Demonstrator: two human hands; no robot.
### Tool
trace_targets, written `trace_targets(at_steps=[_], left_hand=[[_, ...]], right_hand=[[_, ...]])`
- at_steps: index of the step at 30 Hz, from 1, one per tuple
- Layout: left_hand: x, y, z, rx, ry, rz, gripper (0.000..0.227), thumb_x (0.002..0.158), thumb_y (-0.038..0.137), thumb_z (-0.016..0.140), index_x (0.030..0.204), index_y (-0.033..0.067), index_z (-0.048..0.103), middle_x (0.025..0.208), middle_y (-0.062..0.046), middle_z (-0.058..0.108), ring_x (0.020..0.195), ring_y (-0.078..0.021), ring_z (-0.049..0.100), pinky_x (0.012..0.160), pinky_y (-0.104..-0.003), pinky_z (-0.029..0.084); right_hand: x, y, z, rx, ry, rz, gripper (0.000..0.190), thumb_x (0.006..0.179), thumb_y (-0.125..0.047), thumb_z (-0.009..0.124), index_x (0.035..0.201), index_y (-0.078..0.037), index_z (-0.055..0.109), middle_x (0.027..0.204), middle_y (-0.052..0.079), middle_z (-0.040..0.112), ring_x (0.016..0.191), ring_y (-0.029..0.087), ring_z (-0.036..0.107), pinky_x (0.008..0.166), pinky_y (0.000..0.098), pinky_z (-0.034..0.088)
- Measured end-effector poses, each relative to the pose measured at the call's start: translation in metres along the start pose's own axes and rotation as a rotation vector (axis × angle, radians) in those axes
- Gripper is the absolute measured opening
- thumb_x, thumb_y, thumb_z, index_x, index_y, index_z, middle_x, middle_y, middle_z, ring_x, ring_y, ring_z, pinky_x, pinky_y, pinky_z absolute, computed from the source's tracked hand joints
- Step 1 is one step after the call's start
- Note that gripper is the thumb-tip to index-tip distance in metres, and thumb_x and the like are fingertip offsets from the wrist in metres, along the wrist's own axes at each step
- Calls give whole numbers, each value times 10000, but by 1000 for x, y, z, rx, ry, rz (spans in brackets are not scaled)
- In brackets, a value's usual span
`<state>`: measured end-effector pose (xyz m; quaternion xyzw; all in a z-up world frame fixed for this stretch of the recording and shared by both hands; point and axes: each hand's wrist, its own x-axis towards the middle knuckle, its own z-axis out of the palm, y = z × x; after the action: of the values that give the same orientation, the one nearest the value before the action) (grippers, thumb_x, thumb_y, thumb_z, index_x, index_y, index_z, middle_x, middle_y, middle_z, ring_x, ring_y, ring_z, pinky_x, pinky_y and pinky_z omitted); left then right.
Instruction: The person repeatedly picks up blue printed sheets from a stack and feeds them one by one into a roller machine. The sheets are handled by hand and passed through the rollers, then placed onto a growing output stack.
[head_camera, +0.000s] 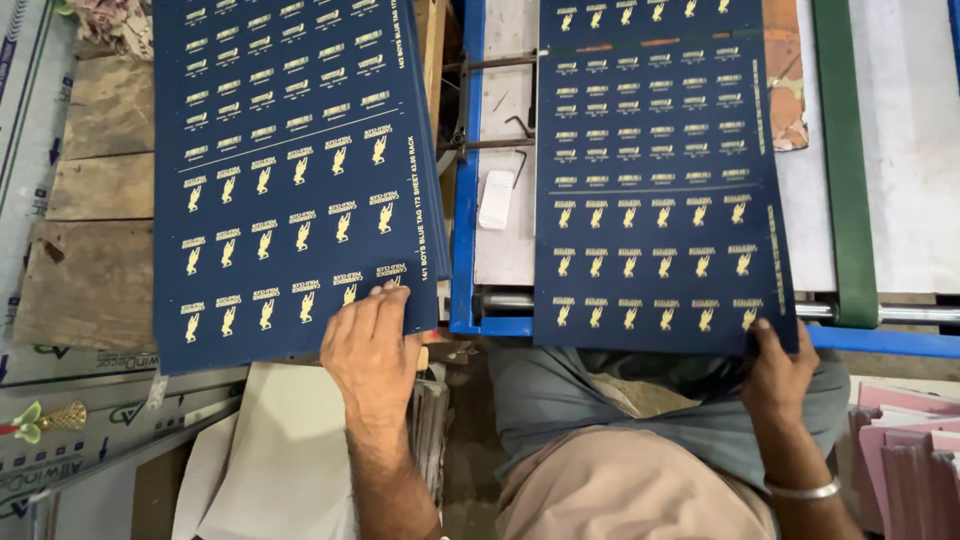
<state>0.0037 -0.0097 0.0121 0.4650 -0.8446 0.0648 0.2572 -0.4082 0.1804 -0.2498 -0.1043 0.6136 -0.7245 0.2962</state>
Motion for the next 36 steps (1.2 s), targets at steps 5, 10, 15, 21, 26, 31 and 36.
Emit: trace_targets(at_steps=[5, 10, 15, 21, 26, 31, 36], left_hand=[[0, 0, 1, -1, -5, -6, 434, 717, 77, 761, 1146, 44, 697, 1118, -81, 721, 1049, -281, 681, 909, -431, 525], [-1, 0, 2, -1, -1, -7, 440, 717, 75, 763, 1153, 53, 701, 1122, -73, 719, 1050, -276, 679, 909, -430, 523], [0, 0, 4, 17, -20, -19, 448, 712, 80, 771, 1155, 58, 702, 1118, -65, 714, 1060, -273, 672, 920, -431, 520], [0, 5, 1, 26, -66, -17, 478, 699, 68, 771, 1170, 46, 694, 1164, -89, 700, 1104, -308, 643, 958, -469, 490], [0, -10, -10, -35, -47, 61, 491, 702, 82, 763, 1185, 44, 687, 1193, -128, 676, 1167, -338, 628, 1085, -531, 441], [-9, -19, -8, -30, 2, -53, 488, 775, -7, 713, 1260, 43, 696, 1312, -120, 685, 1236, -334, 630, 1086, -449, 484], [-5, -26, -9, -144, 84, -74, 442, 833, -47, 660, 1265, 41, 695, 1259, -114, 714, 1169, -300, 684, 1031, -403, 537]], right_hand=[[33, -5, 25, 4, -4, 31, 234, 1025, -25, 653, 1245, 40, 608, 1102, 87, 681, 959, 167, 663, 862, 301, 558], [66, 0, 46, 89, 154, 202, 331, 998, -53, 694, 1236, -34, 465, 1146, 82, 671, 998, 177, 719, 838, 329, 620], [78, 13, 30, 191, -223, 223, 264, 1135, -97, 651, 1265, 94, 522, 1198, 183, 641, 971, 266, 662, 814, 403, 590], [71, 12, 18, 85, -208, 315, 287, 1059, -126, 573, 1293, 28, 511, 1190, 216, 651, 1063, 356, 695, 900, 454, 612], [46, -3, 21, 49, -340, 322, 345, 1075, -139, 557, 1347, 68, 517, 1206, 217, 646, 1080, 351, 685, 934, 446, 579], [24, -25, 48, 28, -415, 358, 377, 1055, -155, 553, 1356, 70, 526, 1198, 209, 657, 1056, 326, 693, 924, 433, 581], [3, -56, 94, -20, -508, 351, 423, 1023, -166, 560, 1373, 69, 527, 1217, 221, 675, 1073, 308, 705, 918, 424, 593]])
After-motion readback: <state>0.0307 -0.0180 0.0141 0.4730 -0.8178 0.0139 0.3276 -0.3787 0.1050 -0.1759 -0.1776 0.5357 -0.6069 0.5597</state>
